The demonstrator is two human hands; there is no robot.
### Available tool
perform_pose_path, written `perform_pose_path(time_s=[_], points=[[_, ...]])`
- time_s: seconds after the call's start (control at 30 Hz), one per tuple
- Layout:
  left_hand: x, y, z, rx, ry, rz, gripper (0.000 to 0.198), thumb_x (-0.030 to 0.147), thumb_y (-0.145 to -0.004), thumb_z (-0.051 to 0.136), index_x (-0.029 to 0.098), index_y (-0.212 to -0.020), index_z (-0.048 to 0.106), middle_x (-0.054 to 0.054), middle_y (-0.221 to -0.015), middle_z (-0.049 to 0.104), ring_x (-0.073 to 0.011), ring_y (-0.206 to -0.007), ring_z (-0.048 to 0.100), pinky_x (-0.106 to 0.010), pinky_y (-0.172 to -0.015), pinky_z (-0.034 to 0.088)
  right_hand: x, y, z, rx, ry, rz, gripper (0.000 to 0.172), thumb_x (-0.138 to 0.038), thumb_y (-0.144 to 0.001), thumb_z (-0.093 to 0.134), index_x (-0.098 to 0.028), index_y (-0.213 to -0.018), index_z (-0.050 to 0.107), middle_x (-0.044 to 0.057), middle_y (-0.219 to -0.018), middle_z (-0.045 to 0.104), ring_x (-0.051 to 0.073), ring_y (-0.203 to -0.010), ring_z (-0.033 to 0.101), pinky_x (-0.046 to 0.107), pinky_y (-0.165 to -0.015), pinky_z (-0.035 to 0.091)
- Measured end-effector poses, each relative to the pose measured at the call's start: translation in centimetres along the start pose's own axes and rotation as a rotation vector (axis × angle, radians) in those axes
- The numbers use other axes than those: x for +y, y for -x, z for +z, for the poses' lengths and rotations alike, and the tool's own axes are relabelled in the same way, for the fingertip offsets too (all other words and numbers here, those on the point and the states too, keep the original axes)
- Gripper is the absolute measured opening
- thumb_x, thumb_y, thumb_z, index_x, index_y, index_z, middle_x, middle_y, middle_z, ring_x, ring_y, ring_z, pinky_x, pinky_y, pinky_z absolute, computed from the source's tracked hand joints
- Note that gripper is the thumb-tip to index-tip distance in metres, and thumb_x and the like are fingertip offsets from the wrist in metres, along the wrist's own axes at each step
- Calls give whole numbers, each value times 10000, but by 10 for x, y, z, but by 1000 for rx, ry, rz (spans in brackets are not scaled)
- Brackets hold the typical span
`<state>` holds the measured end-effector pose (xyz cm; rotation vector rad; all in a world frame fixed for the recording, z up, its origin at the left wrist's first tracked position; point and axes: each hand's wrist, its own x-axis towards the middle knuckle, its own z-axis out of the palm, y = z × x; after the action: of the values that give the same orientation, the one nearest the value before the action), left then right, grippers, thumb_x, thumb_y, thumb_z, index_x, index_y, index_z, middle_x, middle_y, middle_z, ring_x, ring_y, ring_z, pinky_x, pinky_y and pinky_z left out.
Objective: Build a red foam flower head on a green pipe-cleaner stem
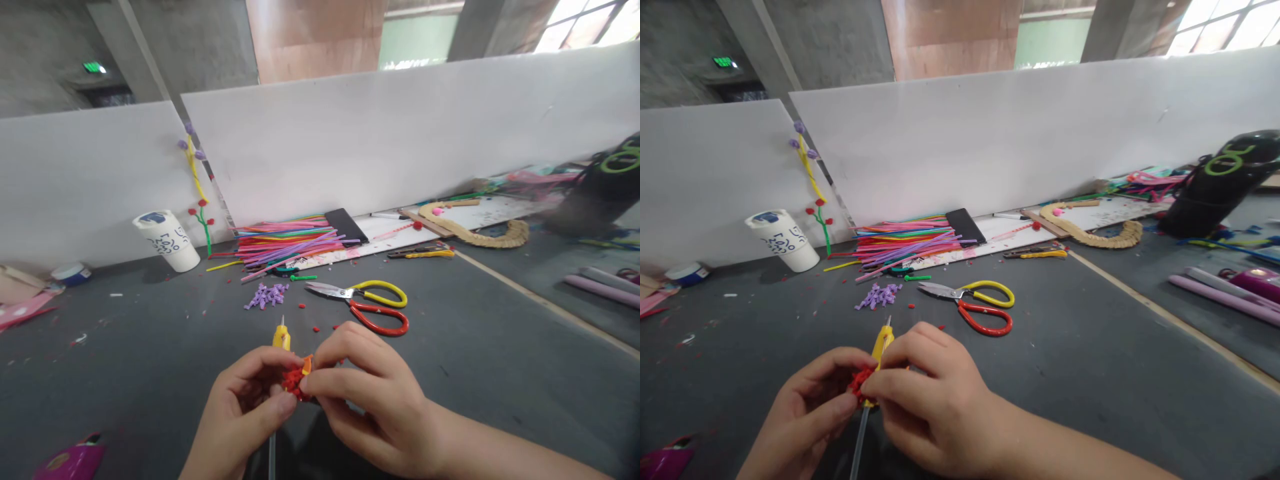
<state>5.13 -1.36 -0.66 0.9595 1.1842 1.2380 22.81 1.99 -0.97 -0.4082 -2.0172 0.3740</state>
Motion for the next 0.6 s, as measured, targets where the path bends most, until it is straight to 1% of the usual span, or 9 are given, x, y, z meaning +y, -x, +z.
perform_pose_path(time_s=[0.17, 0.27, 0.33, 0.47, 0.53, 0.6], points=[[1, 0, 1, 9, 7, 6, 285, 385, -505, 895, 226, -718, 795, -21, -664, 711, -123, -615, 571, -176, -575, 435, 1, 0, 0, -7, 3, -9, 230, -27, -813, 509, -145, -955, 645, 78, -871, 646, 145, -734, 546, 286, -694, 479], [0, 0, 1, 4, 6, 8, 273, 375, -508, 896, 228, -714, 793, -16, -661, 709, -114, -604, 564, -165, -552, 417, 0, -1, 0, -9, -2, -8, 228, -25, -813, 504, -143, -947, 645, 77, -865, 646, 143, -732, 548, 284, -691, 482], [-1, -1, 0, -6, 8, 12, 277, 377, -510, 896, 229, -720, 792, -14, -662, 702, -110, -596, 551, -168, -554, 419, 0, -1, 0, 10, -19, 5, 247, -20, -812, 502, -159, -968, 635, 65, -861, 644, 142, -739, 561, 280, -698, 492], [-2, -2, -4, -8, 15, 16, 301, 396, -498, 900, 232, -726, 793, -18, -676, 692, -116, -597, 532, -183, -567, 436, -1, -2, -1, 103, -66, 62, 284, -12, -815, 522, -189, -1016, 619, 47, -862, 622, 134, -773, 593, 249, -700, 515], [-3, -2, -5, -17, 8, 10, 293, 390, -507, 898, 239, -736, 797, -12, -663, 678, -106, -583, 512, -174, -553, 425, -1, -3, -1, 108, -58, 68, 275, -17, -817, 528, -193, -1007, 621, 47, -865, 618, 134, -777, 594, 246, -696, 519], [-2, -3, -4, -25, -3, 11, 277, 379, -520, 892, 243, -742, 798, -8, -663, 673, -103, -583, 504, -168, -554, 423, -1, -3, -1, 82, -41, 53, 271, -18, -814, 524, -194, -996, 619, 47, -864, 626, 136, -766, 587, 258, -699, 518]])
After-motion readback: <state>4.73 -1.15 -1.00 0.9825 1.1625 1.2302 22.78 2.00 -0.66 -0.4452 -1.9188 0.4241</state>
